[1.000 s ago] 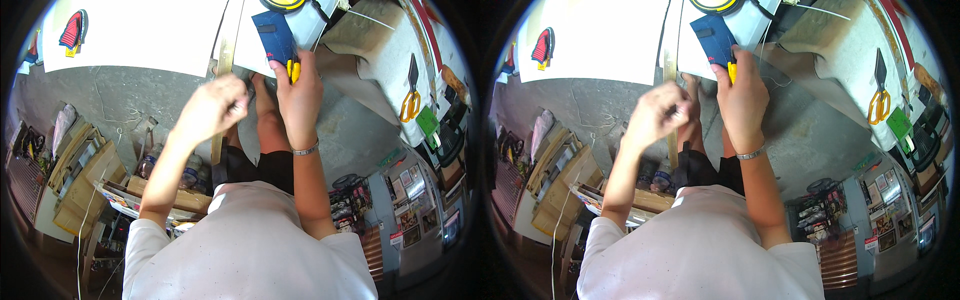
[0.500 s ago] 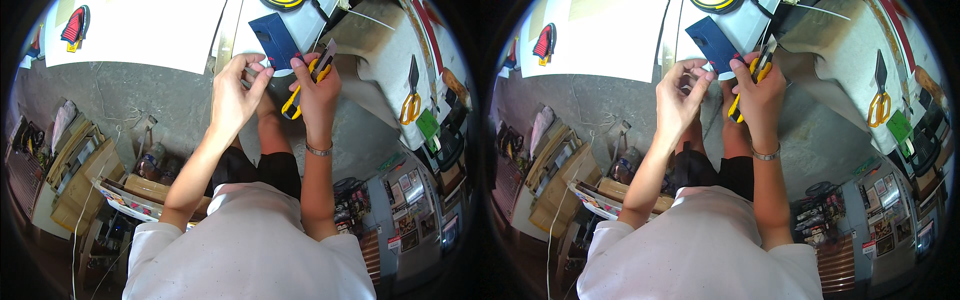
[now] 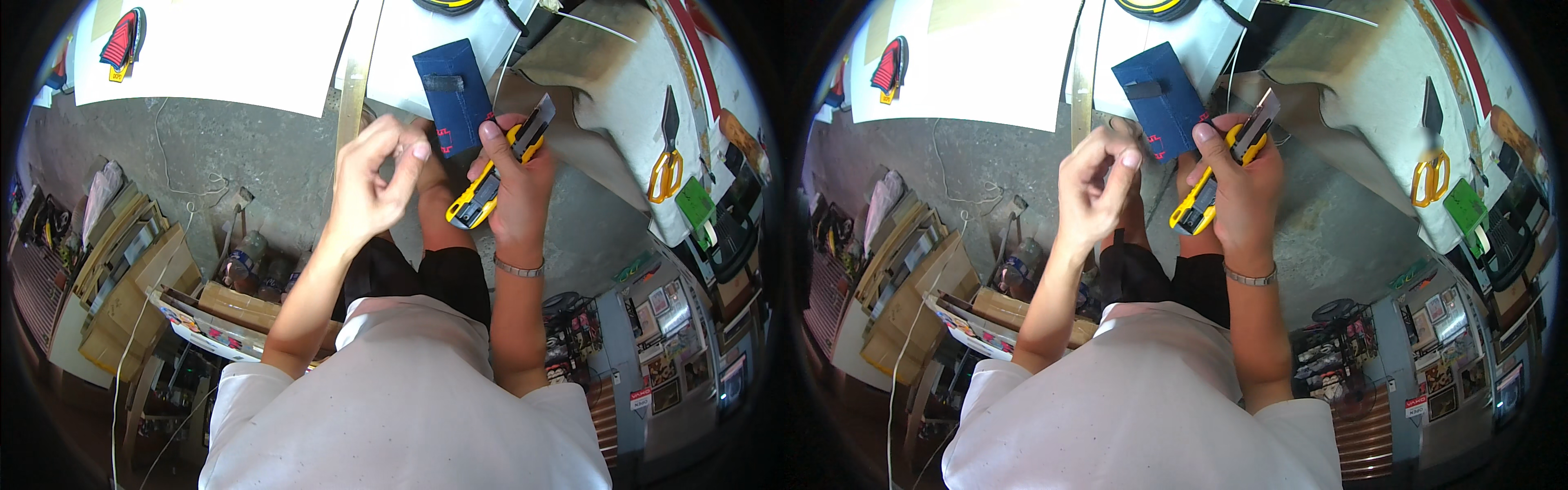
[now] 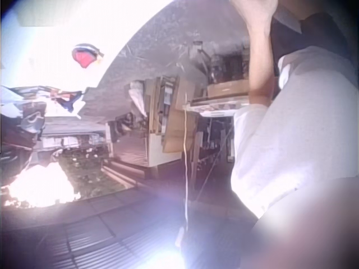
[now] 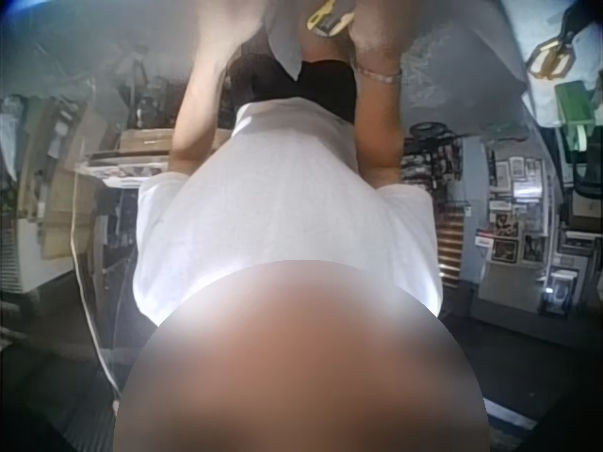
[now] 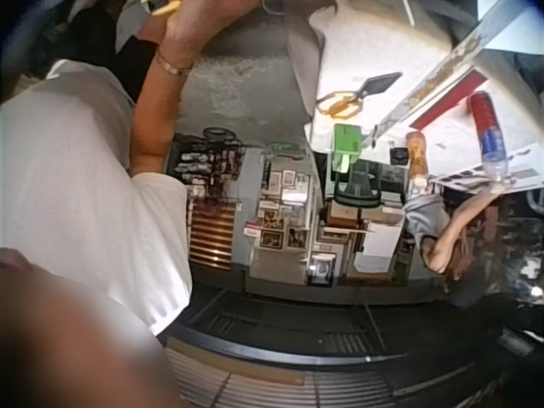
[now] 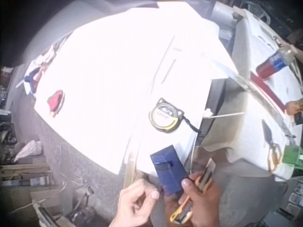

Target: The person cuts a small rectangular piece of dark blue fabric using scissors, then uses a utility knife to trim edges and score lines. The person folds the fabric and continues trimming with the knife, then uses scissors again to refine the shape. The finished piece is held and inspected.

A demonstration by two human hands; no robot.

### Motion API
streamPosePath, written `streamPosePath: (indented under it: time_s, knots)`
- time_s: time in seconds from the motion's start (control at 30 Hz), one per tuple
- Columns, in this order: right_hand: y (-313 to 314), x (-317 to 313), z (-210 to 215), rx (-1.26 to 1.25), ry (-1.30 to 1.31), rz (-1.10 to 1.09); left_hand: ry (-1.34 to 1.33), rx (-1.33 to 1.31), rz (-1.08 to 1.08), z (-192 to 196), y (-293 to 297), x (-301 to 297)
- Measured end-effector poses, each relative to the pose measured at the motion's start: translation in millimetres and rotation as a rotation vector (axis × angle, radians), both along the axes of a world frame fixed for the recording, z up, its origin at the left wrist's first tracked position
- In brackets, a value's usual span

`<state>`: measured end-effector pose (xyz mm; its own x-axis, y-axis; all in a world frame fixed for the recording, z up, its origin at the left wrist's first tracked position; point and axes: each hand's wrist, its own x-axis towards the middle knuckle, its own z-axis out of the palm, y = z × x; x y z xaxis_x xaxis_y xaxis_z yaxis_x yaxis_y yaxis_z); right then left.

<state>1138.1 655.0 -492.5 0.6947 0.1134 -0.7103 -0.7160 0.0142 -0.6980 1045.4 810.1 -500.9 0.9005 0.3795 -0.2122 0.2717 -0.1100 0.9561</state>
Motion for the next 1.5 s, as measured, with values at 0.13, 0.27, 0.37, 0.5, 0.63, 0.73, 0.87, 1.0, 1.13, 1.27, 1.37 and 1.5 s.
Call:
streamPosePath:
  time_s: [0.13,0.27,0.37,0.5,0.63,0.73,0.87,1.0,1.13,1.27,1.37,1.5]
  knots:
    - [-5,-4,-6,-0.023,-0.002,-0.088,-0.076,0.013,0.088,16,-16,-13]
    - [-16,3,-1,0.135,0.088,-0.082,0.045,-0.415,0.260,14,-23,-16]
    - [-19,1,15,0.210,0.255,-0.050,0.028,-0.762,0.319,8,-30,-4]
    - [-9,-9,39,0.230,0.342,0.145,-0.058,-0.829,0.223,23,-24,9]
    - [-10,-3,72,-0.074,-0.198,0.243,-0.165,-0.807,0.431,66,-15,15]
    - [-21,11,114,0.077,-0.272,0.334,-0.197,-0.734,0.412,110,-12,10]
    - [-19,15,173,0.238,-0.384,0.477,-0.237,-0.682,0.383,159,-17,5]
    - [-13,18,203,0.238,-0.336,0.588,-0.273,-0.611,0.314,188,-19,0]
    - [-16,11,210,0.239,-0.322,0.614,-0.243,-0.510,0.274,200,-25,-5]
    - [-19,-4,219,0.373,-0.284,0.467,-0.147,-0.339,0.241,203,-25,-14]
    - [-35,0,230,0.582,-0.252,0.335,-0.090,-0.525,0.431,205,-16,-26]
    - [-69,9,231,0.448,-0.425,0.357,-0.214,-0.721,0.512,208,-6,-40]
